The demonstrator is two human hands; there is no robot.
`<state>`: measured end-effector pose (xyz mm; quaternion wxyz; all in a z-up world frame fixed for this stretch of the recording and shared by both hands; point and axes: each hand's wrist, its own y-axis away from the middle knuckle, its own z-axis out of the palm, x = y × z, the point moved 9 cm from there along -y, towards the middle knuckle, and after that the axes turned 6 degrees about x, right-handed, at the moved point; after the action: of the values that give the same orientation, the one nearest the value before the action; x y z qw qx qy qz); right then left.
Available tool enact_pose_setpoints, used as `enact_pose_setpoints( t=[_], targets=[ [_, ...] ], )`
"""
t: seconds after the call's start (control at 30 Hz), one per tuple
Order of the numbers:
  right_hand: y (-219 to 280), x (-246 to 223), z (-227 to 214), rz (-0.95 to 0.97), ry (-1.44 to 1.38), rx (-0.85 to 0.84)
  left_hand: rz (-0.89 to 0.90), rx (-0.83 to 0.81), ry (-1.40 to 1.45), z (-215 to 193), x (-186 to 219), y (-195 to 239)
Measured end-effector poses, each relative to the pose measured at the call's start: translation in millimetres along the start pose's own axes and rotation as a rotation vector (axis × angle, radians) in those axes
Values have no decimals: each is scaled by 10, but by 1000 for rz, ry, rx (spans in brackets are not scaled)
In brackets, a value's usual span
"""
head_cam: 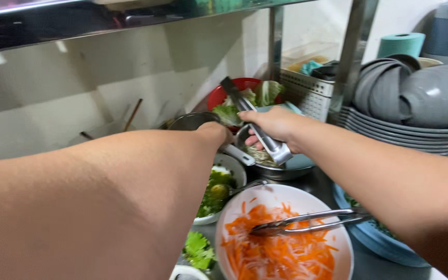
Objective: The person assembles a noodle dish in a black container by layering rice noodles, shredded cucumber, shredded carrots, fried tofu, fried noodles, and sliced sausage. They use tongs and scissors to handle and cut the ingredients, then add yellow egg omelet pieces on top.
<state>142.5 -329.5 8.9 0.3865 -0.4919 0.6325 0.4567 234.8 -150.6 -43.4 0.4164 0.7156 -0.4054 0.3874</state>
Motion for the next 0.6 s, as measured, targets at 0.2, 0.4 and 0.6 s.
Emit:
enact_pose_setpoints(
  t=[0.2, 0.4, 0.6],
  targets=[
    [77, 27, -214, -45, -44, -39, -36, 34, 31, 79, -36, -90],
    [105, -6, -400, -40, -100, -15, -32, -5, 302, 100, 122, 7],
    [6, 3, -382, -40, -138, 11, 30, -184, 830, -309, 261, 182]
  ],
)
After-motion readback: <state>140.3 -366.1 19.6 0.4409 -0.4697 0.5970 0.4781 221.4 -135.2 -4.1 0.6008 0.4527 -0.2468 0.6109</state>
